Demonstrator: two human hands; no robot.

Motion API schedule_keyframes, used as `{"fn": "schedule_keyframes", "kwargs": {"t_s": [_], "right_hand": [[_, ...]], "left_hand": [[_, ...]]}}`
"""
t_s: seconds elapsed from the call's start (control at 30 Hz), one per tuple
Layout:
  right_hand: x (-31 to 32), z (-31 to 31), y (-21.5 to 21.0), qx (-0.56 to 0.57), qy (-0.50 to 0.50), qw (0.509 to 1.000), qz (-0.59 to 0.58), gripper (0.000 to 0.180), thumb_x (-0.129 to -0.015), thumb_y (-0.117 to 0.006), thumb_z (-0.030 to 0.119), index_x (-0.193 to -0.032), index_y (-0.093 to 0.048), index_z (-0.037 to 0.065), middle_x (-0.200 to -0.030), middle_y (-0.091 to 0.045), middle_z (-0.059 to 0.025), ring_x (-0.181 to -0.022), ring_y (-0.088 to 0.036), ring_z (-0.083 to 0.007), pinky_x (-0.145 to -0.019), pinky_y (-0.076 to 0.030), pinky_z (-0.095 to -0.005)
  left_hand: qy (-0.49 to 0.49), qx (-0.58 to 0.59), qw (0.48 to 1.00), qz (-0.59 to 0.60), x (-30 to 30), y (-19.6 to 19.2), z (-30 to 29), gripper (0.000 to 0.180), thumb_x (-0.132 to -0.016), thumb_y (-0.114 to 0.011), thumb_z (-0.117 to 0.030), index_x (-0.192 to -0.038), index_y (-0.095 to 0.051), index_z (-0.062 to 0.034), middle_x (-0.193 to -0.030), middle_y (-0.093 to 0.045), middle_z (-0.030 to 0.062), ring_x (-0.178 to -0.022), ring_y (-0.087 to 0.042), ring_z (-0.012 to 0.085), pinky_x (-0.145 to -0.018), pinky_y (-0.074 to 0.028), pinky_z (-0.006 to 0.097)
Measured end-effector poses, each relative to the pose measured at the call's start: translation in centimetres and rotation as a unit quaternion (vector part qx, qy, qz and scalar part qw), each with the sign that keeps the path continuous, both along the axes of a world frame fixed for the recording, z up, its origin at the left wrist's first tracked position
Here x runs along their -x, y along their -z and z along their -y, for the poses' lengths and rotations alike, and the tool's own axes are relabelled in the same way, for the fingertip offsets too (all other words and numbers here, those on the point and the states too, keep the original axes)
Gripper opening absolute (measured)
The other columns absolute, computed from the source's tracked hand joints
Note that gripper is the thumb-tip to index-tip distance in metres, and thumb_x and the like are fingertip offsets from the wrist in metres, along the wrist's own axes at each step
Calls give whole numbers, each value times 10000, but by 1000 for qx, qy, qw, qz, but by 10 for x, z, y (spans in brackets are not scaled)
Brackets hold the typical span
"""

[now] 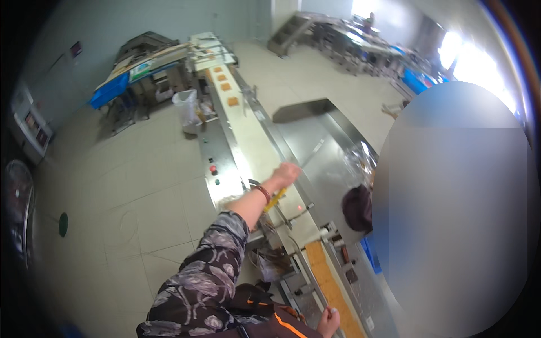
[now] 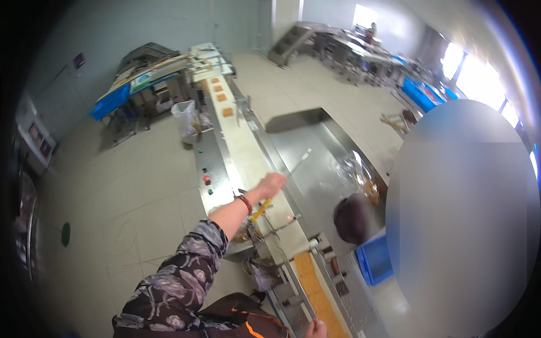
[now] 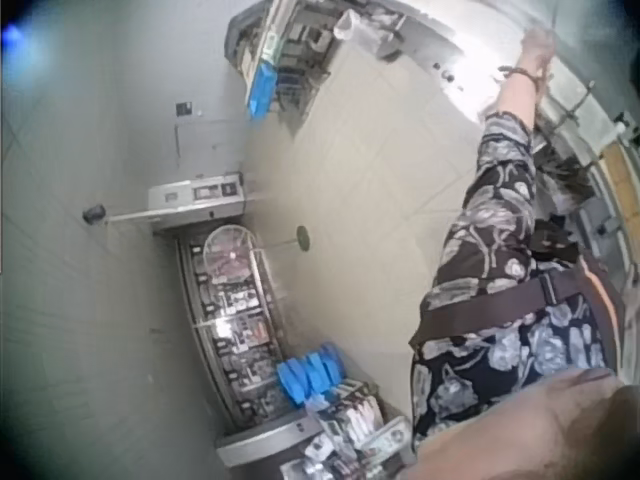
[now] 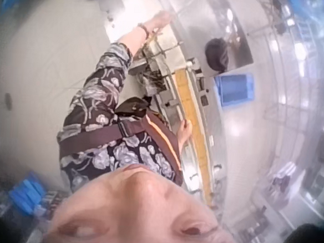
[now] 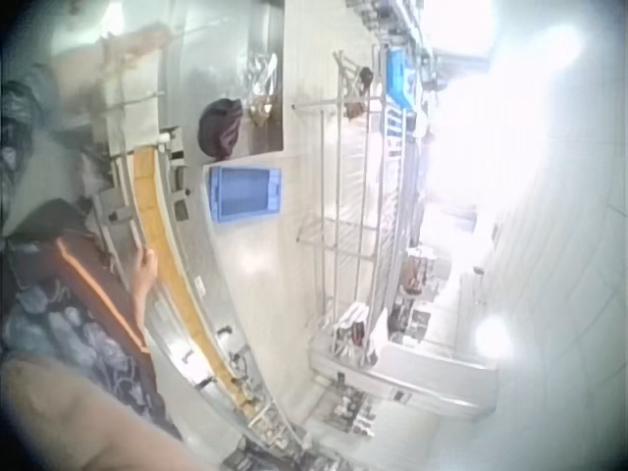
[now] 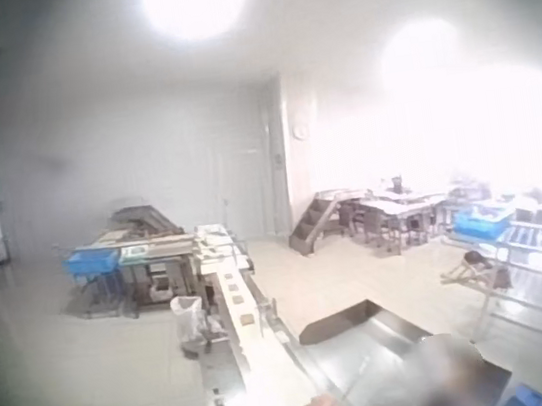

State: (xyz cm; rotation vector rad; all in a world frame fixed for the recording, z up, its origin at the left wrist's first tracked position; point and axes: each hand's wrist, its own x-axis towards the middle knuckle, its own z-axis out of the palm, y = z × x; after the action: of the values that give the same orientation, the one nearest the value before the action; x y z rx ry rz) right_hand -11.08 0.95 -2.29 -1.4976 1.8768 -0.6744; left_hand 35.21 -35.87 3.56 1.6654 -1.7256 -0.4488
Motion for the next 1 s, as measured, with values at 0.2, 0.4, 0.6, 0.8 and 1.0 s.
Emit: {"fn": "schedule_keyframes", "kwargs": {"t_s": [0.2, 0.4, 0.6, 0.8, 1.0], "right_hand": [[-42, 16, -64, 30, -112, 993, 25, 182, -924, -605, 149, -1065, -643, 40, -962, -662, -124, -894, -625, -226, -804, -491, -328], [-96, 53, -124, 106, -181, 966, 152, 432, -791, -674, 44, -1202, -546, 11, -1089, -564, -135, -976, -587, -211, -818, -475, -304], [-127, 73, -162, 88, -227, 931, 273, 554, -753, -744, 77, -1247, -509, -7, -1214, -553, -128, -1084, -573, -219, -899, -468, -349], [-91, 54, -164, -66, -149, 876, 453, 440, -914, -630, 213, -1284, -453, 56, -937, -626, -50, -702, -601, -100, -627, -482, -228], [138, -47, -178, 26, 260, 929, 261, 292, -923, -554, 160, -1195, -558, 55, -1066, -639, -50, -568, -561, -92, -526, -494, -247]], "left_hand": [[41, 148, 973, -170, 43, -77, -64, 301, -970, -459, -272, -953, -665, -54, -1114, -618, 87, -1217, -441, 280, -1035, -352, 394], [202, 188, 944, -179, 112, -174, -157, 278, -973, -489, -197, -796, -608, -19, -1113, -586, 57, -1286, -366, 257, -1064, -316, 404], [273, 130, 873, -383, 202, -203, -213, 283, -963, -486, -153, -706, -535, -44, -1117, -568, 69, -1245, -384, 268, -1042, -314, 393], [236, 54, 803, -545, 258, -173, -224, 298, -997, -427, -200, -800, -595, -53, -1168, -559, 108, -1164, -457, 196, -1014, -336, 337], [231, -64, 876, -418, 286, -148, -219, 314, -1030, -388, -227, -1185, -572, -25, -1230, -554, 74, -1171, -481, 157, -1026, -336, 284]]}}
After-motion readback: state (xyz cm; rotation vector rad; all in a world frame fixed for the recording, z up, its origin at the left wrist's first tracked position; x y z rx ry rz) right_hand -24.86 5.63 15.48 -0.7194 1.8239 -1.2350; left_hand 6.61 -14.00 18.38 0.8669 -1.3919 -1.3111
